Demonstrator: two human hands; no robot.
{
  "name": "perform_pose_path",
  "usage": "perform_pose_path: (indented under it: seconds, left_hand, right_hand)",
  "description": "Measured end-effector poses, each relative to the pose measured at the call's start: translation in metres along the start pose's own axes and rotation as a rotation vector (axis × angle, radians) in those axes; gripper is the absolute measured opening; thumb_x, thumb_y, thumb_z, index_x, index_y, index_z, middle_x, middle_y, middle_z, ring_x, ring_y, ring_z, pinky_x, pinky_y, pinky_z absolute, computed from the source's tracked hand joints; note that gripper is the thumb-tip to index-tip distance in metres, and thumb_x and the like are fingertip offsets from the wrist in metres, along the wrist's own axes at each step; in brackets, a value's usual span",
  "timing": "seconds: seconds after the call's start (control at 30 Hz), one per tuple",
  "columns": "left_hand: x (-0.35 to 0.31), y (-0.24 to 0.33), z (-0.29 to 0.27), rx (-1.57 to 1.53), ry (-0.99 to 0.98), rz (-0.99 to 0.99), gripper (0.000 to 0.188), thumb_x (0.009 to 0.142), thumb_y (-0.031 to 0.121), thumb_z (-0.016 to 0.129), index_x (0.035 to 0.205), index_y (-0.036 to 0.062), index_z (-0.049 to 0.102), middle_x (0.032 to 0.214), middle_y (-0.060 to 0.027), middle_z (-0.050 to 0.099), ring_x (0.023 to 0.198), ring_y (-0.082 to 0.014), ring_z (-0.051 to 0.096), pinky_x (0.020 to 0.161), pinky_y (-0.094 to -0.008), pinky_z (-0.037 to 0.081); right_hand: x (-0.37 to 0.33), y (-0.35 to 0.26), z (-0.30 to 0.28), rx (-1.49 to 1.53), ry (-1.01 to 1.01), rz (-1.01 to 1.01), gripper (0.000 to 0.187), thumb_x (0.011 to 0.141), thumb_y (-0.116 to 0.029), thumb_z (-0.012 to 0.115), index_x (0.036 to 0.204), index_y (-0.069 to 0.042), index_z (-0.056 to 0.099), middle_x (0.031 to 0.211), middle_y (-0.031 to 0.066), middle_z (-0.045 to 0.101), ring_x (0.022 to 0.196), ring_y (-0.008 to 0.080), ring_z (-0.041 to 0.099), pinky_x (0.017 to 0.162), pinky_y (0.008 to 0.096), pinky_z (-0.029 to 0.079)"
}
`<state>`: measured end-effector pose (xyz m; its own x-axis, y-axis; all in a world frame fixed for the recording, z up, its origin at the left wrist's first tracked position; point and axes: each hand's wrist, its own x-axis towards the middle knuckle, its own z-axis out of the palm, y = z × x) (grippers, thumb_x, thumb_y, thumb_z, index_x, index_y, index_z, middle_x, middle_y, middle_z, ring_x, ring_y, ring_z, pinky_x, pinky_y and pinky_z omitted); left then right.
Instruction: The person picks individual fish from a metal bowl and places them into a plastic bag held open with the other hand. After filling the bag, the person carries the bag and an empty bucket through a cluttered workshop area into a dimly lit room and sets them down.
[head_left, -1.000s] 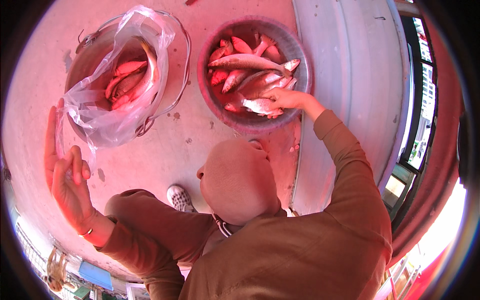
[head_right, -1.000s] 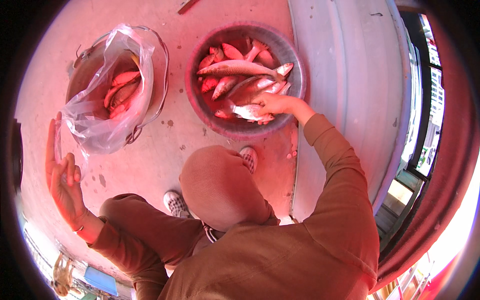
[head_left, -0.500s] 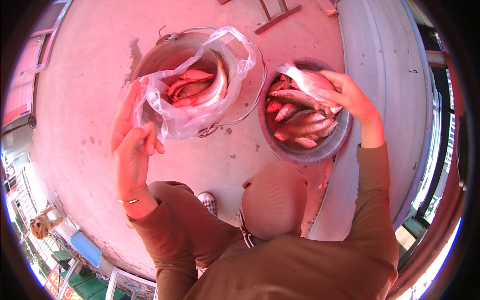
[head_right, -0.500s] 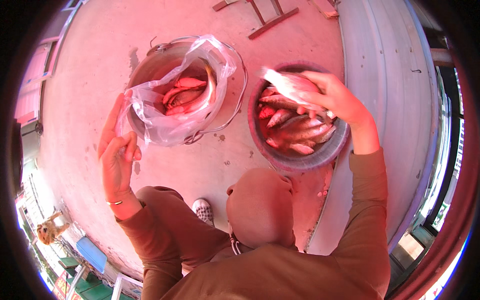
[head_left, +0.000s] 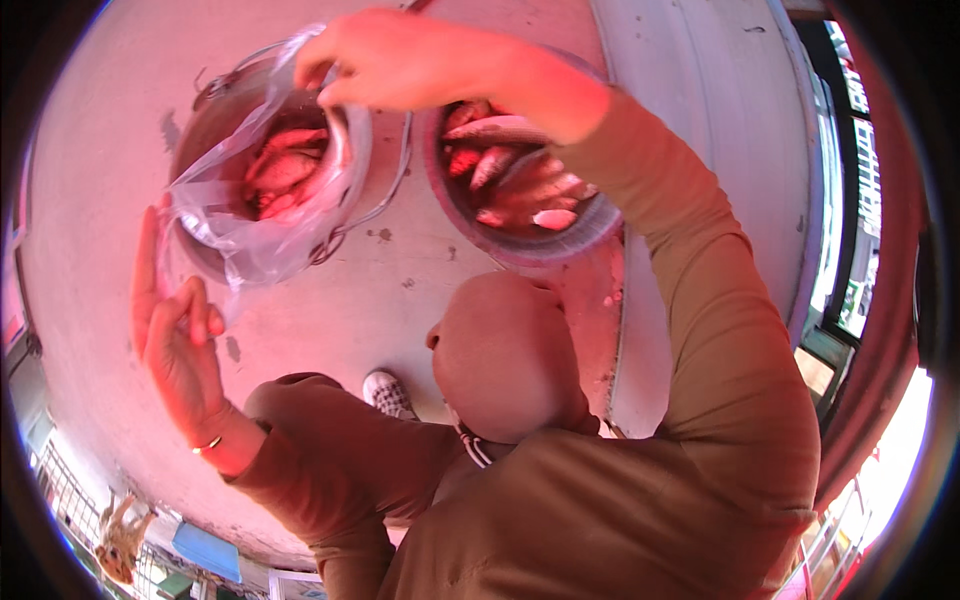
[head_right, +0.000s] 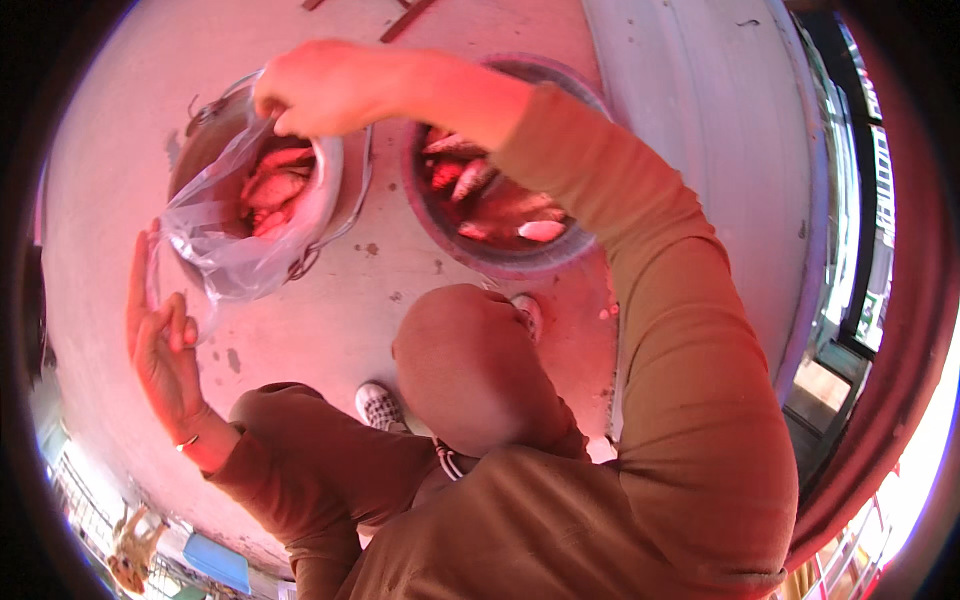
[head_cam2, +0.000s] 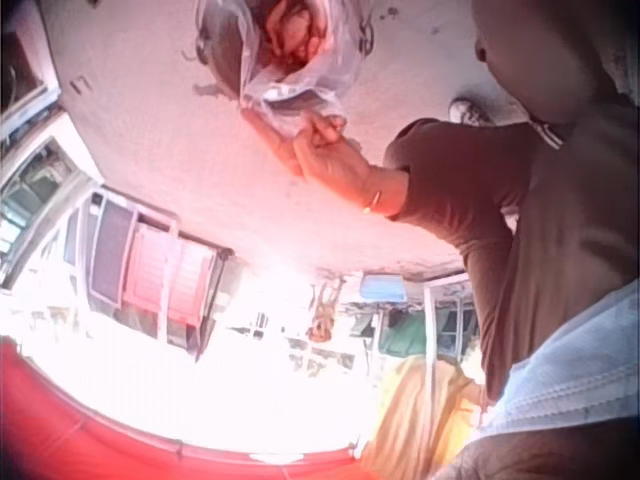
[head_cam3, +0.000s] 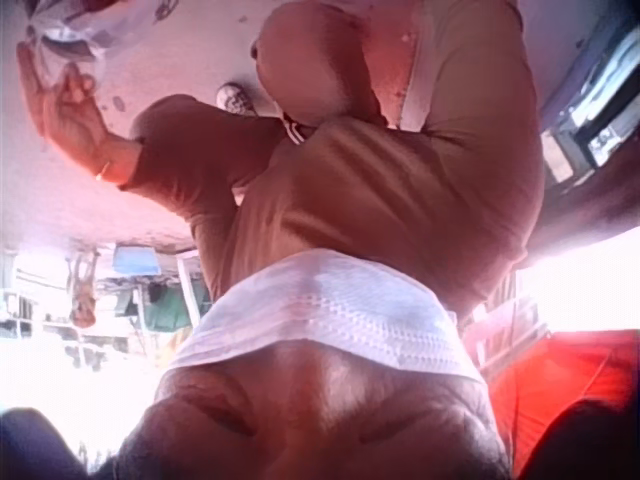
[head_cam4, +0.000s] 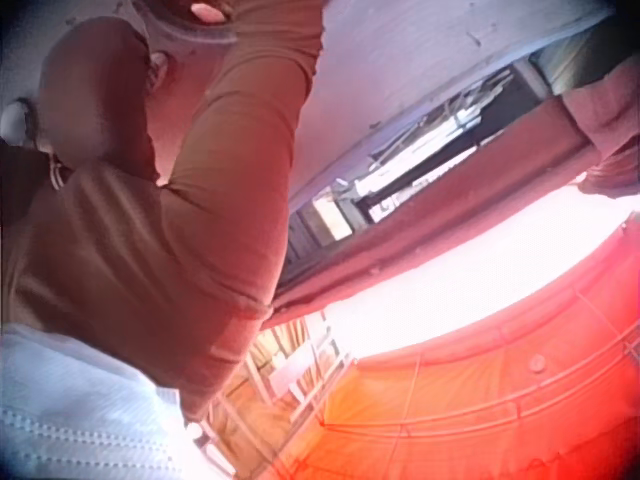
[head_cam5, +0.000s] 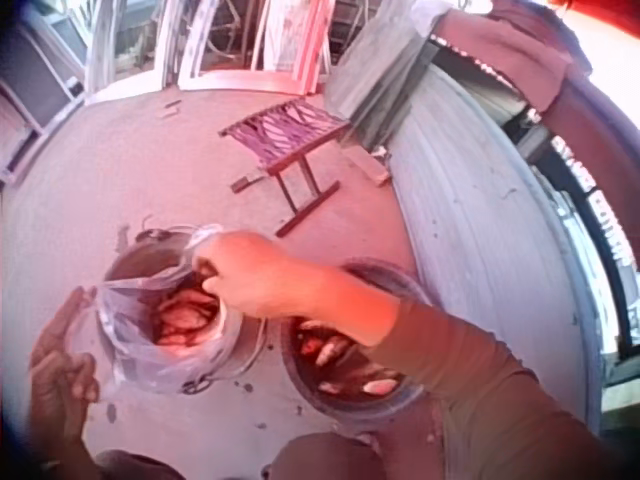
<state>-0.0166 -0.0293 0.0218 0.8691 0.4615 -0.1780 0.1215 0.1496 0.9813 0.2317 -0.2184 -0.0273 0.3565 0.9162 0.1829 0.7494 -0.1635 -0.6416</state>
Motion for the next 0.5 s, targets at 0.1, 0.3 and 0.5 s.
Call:
perform_pose_path:
  seconds: [0.1,0.3,0.5]
  left_hand:
    - [0.001,-0.001,0.000,0.013,-0.007,-0.010,0.074,0.087,0.007,0.049,0.156,-0.0060,0.028,0.160,-0.0151,0.038,0.057,-0.0029,0.035,0.052,-0.0170,0.036]
    - [0.007,-0.001,0.002,0.044,-0.024,-0.001,0.073,0.089,0.009,0.051,0.157,-0.0053,0.027,0.162,-0.0179,0.034,0.057,-0.0025,0.036,0.051,-0.0165,0.034]
    - [0.009,-0.003,0.002,0.107,0.000,0.013,0.073,0.089,0.013,0.049,0.157,-0.0054,0.028,0.162,-0.0188,0.032,0.057,-0.0016,0.035,0.051,-0.0156,0.034]
  right_hand:
    - [-0.070,0.014,-0.049,0.018,0.086,0.114,0.024,0.087,-0.020,0.068,0.100,0.000,0.071,0.091,0.0174,0.073,0.081,0.0288,0.070,0.076,0.0411,0.055]
    - [-0.236,0.066,-0.055,-0.002,0.046,0.764,0.019,0.091,-0.016,0.068,0.082,0.001,0.066,0.074,0.0088,0.069,0.064,0.0184,0.065,0.063,0.0385,0.052]
    - [-0.348,0.103,0.031,-0.382,-0.180,0.737,0.013,0.083,-0.003,0.057,0.088,-0.001,0.068,0.094,0.0219,0.070,0.096,0.0418,0.066,0.079,0.0476,0.053]
